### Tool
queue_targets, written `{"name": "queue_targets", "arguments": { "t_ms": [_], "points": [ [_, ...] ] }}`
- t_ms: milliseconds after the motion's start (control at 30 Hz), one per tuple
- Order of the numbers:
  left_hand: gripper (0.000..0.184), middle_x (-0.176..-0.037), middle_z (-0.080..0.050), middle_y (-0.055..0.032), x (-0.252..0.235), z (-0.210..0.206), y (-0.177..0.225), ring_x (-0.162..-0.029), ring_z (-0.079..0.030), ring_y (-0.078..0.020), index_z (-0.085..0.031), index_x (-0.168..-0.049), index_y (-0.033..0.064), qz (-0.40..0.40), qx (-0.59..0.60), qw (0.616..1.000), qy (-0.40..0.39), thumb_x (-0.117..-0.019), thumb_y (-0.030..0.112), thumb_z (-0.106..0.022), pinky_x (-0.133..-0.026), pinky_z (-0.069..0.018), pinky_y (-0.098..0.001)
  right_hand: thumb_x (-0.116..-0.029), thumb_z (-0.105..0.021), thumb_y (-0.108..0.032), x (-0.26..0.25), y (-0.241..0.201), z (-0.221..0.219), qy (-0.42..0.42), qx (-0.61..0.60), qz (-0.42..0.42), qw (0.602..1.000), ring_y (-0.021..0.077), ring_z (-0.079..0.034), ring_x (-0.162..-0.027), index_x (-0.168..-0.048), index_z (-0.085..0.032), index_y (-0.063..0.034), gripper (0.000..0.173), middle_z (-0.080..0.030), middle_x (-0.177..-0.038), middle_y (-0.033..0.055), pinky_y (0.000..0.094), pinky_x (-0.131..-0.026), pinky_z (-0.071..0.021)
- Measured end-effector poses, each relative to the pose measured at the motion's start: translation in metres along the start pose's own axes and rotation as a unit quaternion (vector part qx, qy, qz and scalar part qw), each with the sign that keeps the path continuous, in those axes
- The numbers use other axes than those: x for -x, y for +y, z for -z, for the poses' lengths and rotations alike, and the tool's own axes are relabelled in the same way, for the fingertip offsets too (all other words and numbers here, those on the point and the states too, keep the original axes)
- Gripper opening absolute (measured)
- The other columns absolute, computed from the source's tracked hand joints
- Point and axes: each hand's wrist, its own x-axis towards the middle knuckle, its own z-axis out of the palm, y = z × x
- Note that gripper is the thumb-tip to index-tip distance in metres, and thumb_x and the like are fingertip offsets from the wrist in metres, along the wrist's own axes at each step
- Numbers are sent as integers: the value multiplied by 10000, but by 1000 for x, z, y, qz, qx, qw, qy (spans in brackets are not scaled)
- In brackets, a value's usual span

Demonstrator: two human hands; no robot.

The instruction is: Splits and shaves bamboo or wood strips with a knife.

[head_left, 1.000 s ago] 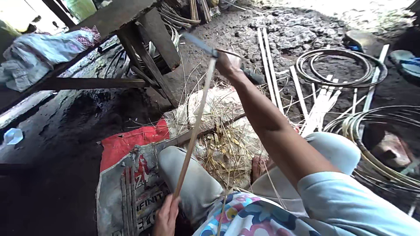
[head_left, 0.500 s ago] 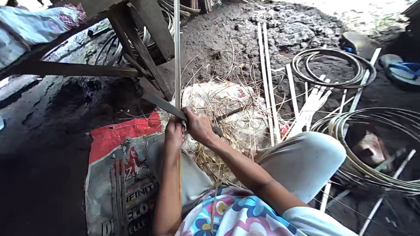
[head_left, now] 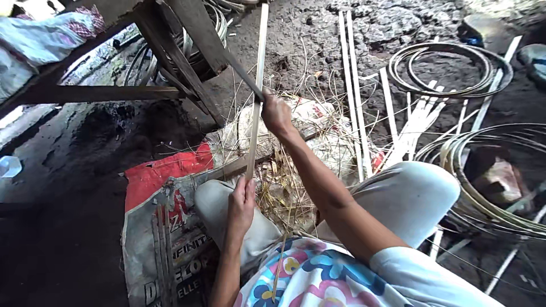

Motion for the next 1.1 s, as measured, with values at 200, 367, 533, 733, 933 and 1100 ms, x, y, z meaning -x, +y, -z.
{"name": "queue_targets", "arguments": {
  "t_ms": [200,367,533,733,933,1100],
  "points": [
    [279,-593,-413,89,36,26,-28,-461,-387,-12,-646,-1055,33,-51,-16,998,28,-1077,229,-449,-438,-360,-190,-1048,-438,-130,-30,4,21,14,17,-9,1000,506,-665,-1093,-1421,-569,-125,396,-701,-1146,275,690,-869,-495],
    [300,-585,-406,110,70,45,-42,-443,-366,15,-642,-1042,64,-36,-1,999,27,-1083,277,-434,-410,-325,-152,-1033,-444,-109,-43,4,29,24,50,4,998,488,-669,-1109,-1392,-587,-103,387,-702,-1171,261,683,-886,-489],
    [350,-599,-428,108,104,64,-52,-460,-389,13,-656,-1058,67,-11,-48,998,24,-1082,339,-438,-432,-359,-162,-1034,-435,-123,-67,13,34,35,53,1,998,510,-644,-1148,-1360,-595,-67,368,-682,-1217,278,709,-906,-470],
    [291,-597,-455,80,153,89,-62,-472,-402,9,-647,-1040,1,60,-73,996,3,-1075,206,-443,-458,-379,-177,-1029,-528,-192,-101,52,34,37,47,-61,996,536,-582,-1226,-1375,-597,-20,392,-628,-1305,316,730,-976,-439],
    [254,-628,-488,88,161,123,-85,-482,-429,6,-627,-1095,43,129,-43,990,-22,-1078,238,-465,-451,-389,-178,-1082,-468,-236,-89,60,64,-32,-26,-36,999,482,-607,-1219,-1329,-641,-26,368,-644,-1281,296,682,-1010,-441],
    [330,-755,-668,-18,148,166,-60,-640,-608,-77,-717,-992,29,59,-257,965,4,-907,347,-753,-616,-534,-306,-1106,-426,-401,-50,51,35,-104,-195,-39,974,168,-525,-691,-1178,-681,-52,438,-611,-900,84,401,-692,-473]
  ]
}}
